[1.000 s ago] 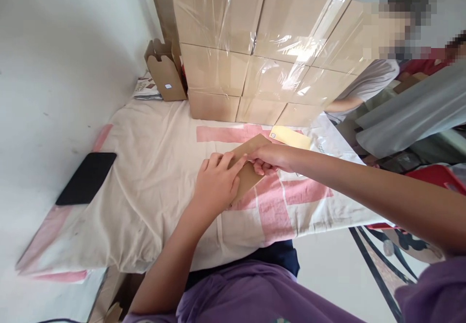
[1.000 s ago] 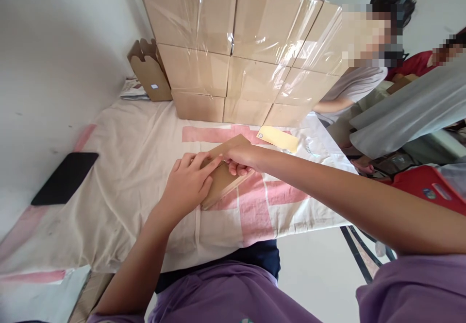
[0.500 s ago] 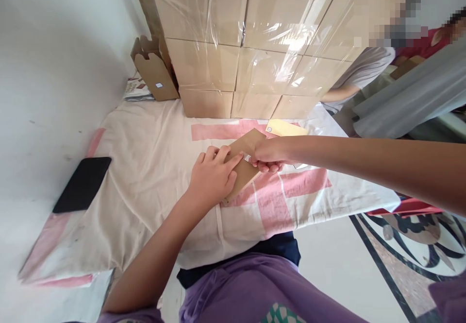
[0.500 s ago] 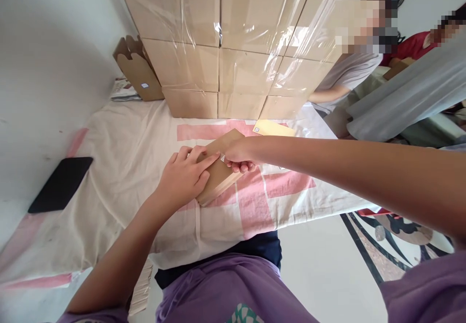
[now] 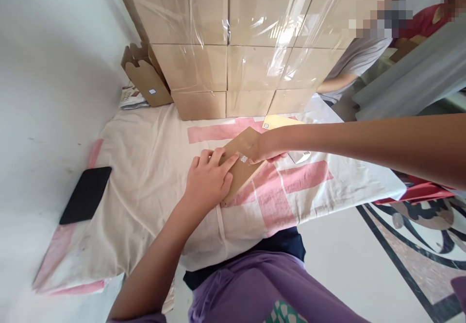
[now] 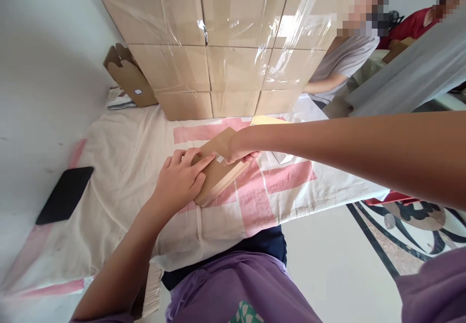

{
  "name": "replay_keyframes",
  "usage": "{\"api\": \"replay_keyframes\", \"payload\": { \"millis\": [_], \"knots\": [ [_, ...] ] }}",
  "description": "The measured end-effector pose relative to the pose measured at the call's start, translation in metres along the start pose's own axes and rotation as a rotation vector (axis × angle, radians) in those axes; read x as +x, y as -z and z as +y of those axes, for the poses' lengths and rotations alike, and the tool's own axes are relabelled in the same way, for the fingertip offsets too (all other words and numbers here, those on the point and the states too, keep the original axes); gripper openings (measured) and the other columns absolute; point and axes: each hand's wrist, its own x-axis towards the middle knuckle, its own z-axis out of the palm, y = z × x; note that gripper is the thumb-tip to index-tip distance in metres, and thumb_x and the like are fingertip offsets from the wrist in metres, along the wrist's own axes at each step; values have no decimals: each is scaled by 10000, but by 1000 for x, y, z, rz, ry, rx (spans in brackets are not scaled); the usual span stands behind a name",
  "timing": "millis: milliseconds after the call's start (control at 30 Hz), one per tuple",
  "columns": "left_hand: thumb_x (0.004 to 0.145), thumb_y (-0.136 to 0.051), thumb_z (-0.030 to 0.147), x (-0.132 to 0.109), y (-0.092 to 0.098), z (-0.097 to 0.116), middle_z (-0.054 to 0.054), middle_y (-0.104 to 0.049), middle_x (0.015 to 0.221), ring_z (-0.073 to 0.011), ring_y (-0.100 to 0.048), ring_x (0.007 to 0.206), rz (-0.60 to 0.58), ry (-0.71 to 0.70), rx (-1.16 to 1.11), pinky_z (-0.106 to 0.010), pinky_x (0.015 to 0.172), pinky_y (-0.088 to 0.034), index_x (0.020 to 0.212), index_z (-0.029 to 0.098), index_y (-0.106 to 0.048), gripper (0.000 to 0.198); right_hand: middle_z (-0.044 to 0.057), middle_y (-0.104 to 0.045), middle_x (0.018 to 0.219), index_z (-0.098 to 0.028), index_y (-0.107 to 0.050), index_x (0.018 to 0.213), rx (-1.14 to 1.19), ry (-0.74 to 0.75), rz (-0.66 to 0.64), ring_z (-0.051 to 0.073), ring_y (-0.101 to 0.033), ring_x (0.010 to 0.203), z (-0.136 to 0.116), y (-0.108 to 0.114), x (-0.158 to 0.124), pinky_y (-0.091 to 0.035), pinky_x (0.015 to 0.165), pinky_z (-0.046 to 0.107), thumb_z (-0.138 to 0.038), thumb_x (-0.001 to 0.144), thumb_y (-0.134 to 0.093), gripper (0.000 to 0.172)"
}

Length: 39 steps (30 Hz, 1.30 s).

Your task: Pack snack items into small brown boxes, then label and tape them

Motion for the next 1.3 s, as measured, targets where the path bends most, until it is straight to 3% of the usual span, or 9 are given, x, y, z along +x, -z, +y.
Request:
{"api": "replay_keyframes", "payload": {
  "millis": [100, 167, 333, 467, 600, 700, 833, 1100, 1300],
  "knots": [
    [972, -419, 221, -1, -2, 0, -94, -644, 1350, -327, -557, 1115, 24, -9, 4, -462, 841, -464, 1452, 333, -639, 539, 61, -603, 693, -173, -716, 810, -215, -36, 166, 287, -660, 756, 15, 1, -10, -467, 687, 383, -317, 817, -816, 176],
    [971, -426, 224, -2, -2, 0, -98, -645, 1338, -328, -559, 1108, 37, -13, -2, -465, 842, -463, 1453, 335, -638, 538, 109, -666, 845, -159, -755, 937, -304, 167, 396, 302, -662, 838, 30, -8, -17, -468, 724, 395, -235, 878, -719, 103],
    [968, -442, 220, -2, 0, -3, -100, -651, 1330, -327, -561, 1119, 25, 18, -63, -478, 869, -472, 1478, 320, -614, 547, 146, -683, 1239, -225, -738, 1286, -316, 689, 771, 318, -589, 1097, 63, -61, -20, -477, 917, 471, -138, 959, -560, 383],
    [1038, -407, 342, 0, 8, -6, -103, -642, 1337, -323, -560, 1145, -7, 29, -129, -500, 898, -492, 1486, 324, -601, 489, 149, -594, 1444, -284, -673, 1422, -261, 694, 893, 373, -507, 1266, 72, -105, -17, -456, 976, 548, -112, 965, -549, 504],
    [1005, -510, 546, 3, 16, -3, -113, -580, 1447, -352, -525, 1314, -56, 5, -189, -562, 1058, -471, 1509, 333, -567, 550, 116, -432, 1619, -368, -595, 1496, -45, 663, 955, 423, -371, 1470, 83, -119, -9, -389, 1106, 648, -149, 935, -624, 603],
    [930, -591, 665, 4, 18, 4, -99, -436, 1640, -398, -411, 1489, -125, -10, -197, -608, 1195, -384, 1545, 333, -518, 703, 82, -217, 1753, -400, -286, 1666, 334, 684, 854, 391, -203, 1609, 102, -116, 15, -275, 1244, 649, -276, 906, -728, 888],
    [833, -722, 621, 2, 16, 8, -61, -285, 1744, -451, -283, 1576, -237, 10, -147, -641, 1219, -370, 1606, 330, -420, 880, 107, -146, 1785, -381, 76, 1693, 928, 785, 447, 338, -200, 1639, 123, -121, 63, -276, 1286, 581, -500, 804, -851, 1290],
    [848, -691, 496, -7, 8, -16, -36, -303, 1738, -414, -314, 1577, -224, -111, -161, -599, 1211, -410, 1566, 342, -477, 764, 67, -317, 1741, -365, -68, 1705, 1155, 825, 260, 328, -346, 1585, 115, -152, 73, -303, 1299, 505, -486, 749, -913, 1282],
    [828, -702, 431, -9, 6, -19, -26, -312, 1733, -422, -311, 1577, -218, -211, -173, -607, 1220, -403, 1534, 351, -524, 733, 76, -97, 1797, -352, -73, 1708, 1172, 869, 258, 324, -210, 1636, 126, -163, 64, -265, 1305, 464, -505, 721, -927, 1314]
  ]
}}
